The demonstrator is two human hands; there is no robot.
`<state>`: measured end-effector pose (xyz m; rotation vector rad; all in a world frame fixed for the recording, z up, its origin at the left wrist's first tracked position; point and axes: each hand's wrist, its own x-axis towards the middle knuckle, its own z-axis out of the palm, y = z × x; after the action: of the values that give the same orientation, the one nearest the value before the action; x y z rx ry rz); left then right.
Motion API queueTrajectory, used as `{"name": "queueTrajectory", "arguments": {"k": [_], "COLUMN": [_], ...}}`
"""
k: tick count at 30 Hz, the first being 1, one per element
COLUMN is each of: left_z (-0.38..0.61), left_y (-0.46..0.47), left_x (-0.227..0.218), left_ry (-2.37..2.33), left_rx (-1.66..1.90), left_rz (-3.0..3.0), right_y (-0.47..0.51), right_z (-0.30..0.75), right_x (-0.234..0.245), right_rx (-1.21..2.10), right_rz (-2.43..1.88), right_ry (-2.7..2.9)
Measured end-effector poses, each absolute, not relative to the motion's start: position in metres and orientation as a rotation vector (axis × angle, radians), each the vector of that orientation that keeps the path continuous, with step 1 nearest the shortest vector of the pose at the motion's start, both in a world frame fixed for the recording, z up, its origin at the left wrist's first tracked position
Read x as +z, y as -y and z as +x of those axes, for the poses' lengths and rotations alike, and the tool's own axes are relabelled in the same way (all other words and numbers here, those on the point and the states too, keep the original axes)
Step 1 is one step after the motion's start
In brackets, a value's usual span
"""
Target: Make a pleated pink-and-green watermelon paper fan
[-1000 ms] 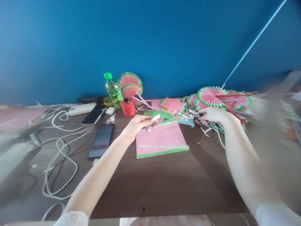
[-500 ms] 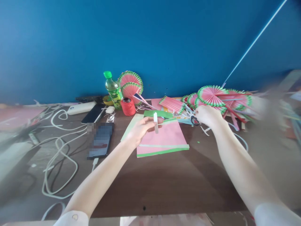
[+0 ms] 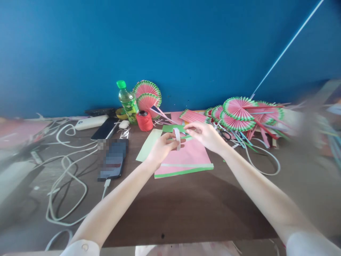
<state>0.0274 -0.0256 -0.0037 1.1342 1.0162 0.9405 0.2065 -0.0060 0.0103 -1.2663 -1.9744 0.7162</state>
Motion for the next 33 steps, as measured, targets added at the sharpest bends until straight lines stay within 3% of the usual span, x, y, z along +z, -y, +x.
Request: {"name": "queueTrajectory", "arguments": {"k": [4,12,22,33], "left_z": [0.027,0.031,0.031,0.03], "left_y": [0.025,0.025,0.025,0.028], "left_x": [-0.009,-0.012,-0.012,-0.01], "left_ry": [-1.068,-1.084,-1.102,-1.015], "left_rx": [0.947,0.965,0.973,0.882], "left_rz": [1.219,1.206,1.14,0.931], "right_y": [0.017,0.02,0.024,0.021], "right_z": [0.182,0.174,0.173,0.175], "right_x": [-0.002,-0.015,-0.013,-0.024], "right_rx": [0.838,0.622,0.63,0.163], "right_rz": [-1.105,-1.031,-1.008,-0.96], "right_ry": [1.851,1.683,1.677,1.802]}}
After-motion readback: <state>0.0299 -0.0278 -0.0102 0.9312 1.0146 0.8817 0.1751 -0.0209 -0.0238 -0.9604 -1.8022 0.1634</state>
